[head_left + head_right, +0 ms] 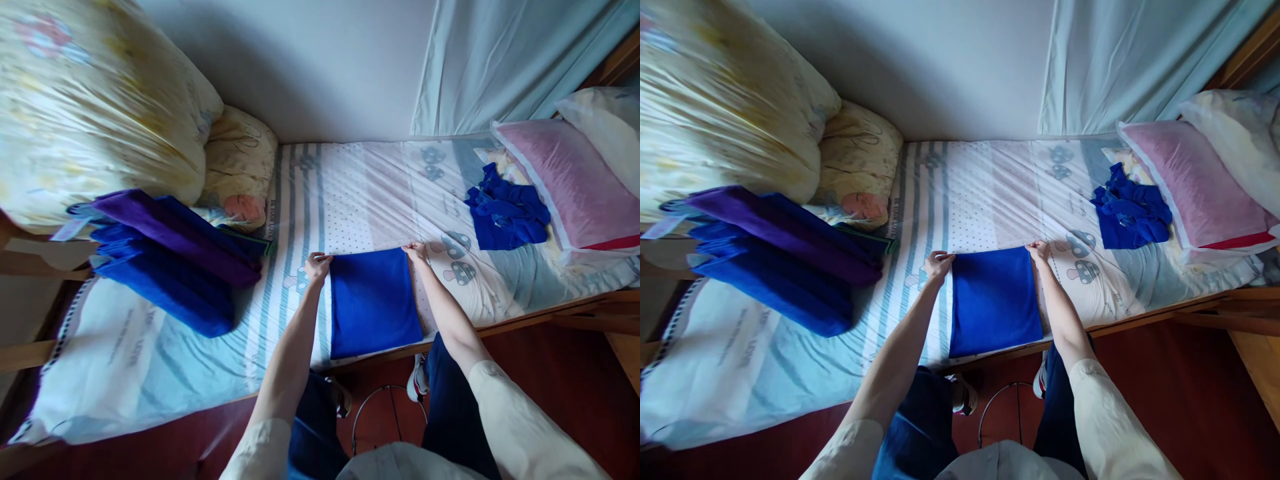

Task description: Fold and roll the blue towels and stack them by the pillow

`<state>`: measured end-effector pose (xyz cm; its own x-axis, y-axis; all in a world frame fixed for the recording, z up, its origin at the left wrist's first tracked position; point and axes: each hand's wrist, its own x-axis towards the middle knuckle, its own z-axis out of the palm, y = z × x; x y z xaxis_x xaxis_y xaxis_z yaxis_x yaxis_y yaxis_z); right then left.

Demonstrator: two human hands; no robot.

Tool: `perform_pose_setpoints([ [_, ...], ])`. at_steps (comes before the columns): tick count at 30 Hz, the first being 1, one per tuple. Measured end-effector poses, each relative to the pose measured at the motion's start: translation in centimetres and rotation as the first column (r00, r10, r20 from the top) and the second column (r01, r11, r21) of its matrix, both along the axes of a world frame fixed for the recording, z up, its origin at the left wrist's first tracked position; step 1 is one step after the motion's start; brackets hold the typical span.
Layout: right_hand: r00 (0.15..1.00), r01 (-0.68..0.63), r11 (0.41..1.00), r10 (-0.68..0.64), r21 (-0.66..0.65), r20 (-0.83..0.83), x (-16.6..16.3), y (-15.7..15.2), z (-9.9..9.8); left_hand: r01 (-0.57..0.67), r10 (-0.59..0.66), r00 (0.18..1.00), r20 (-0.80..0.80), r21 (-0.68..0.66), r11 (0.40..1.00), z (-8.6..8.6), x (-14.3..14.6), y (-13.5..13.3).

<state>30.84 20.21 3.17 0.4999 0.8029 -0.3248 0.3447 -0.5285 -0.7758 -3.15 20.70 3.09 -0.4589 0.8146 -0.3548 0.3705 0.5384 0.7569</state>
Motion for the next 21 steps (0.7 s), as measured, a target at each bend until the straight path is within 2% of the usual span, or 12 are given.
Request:
perform_pose_setpoints([
  [2,0.997,-0.027,0.999,0.029,-0.027,0.07,-0.4,0.2,0.0,0.043,-0.042,0.997,-0.071,0.011,0.999,0.0,0.2,0.0],
  [4,0.978,-0.056,0.998,0.063,-0.039,0.198,-1.5,-0.3,0.1,0.109,-0.093,0.972,-0.213,0.063,0.992,0.0,0.9,-0.7],
  [6,0.925,-0.134,0.991,0.12,0.014,0.361,-3.3,-1.7,0.1,0.276,-0.211,0.91,-0.357,0.143,0.95,-0.3,2.2,-2.4],
  [7,0.883,-0.216,0.975,0.173,0.052,0.436,-4.4,-2.7,0.0,0.403,-0.307,0.86,-0.409,0.172,0.899,-0.5,3.0,-3.5],
  [8,0.83,-0.334,0.939,0.253,0.081,0.497,-5.5,-3.9,-0.2,0.54,-0.421,0.791,-0.444,0.185,0.821,-0.9,3.8,-4.7],
  [10,0.679,-0.608,0.791,0.475,0.066,0.56,-7.1,-6.4,-0.7,0.732,-0.589,0.646,-0.485,0.174,0.659,-1.9,5.1,-6.9],
  [11,0.593,-0.711,0.702,0.57,0.037,0.568,-7.4,-7.4,-1.1,0.766,-0.62,0.608,-0.496,0.163,0.622,-2.4,5.4,-7.7],
  [12,0.523,-0.774,0.634,0.634,0.006,0.57,-7.3,-8.1,-1.4,0.773,-0.625,0.597,-0.503,0.151,0.616,-2.9,5.4,-8.2],
  [13,0.483,-0.8,0.6,0.666,-0.023,0.569,-6.9,-8.5,-1.7,0.764,-0.618,0.602,-0.506,0.142,0.629,-3.4,5.2,-8.4],
  [14,0.471,-0.799,0.599,0.673,-0.048,0.57,-6.1,-8.6,-1.9,0.752,-0.608,0.612,-0.505,0.134,0.645,-3.8,4.7,-8.3],
  [18,0.522,-0.72,0.687,0.629,-0.099,0.576,-3.4,-6.7,-1.9,0.709,-0.583,0.651,-0.487,0.116,0.695,-4.2,2.6,-5.9],
  [21,0.562,-0.666,0.74,0.579,-0.092,0.591,-5.1,-6.4,-1.6,0.673,-0.543,0.68,-0.493,0.126,0.729,-3.7,3.9,-5.6],
])
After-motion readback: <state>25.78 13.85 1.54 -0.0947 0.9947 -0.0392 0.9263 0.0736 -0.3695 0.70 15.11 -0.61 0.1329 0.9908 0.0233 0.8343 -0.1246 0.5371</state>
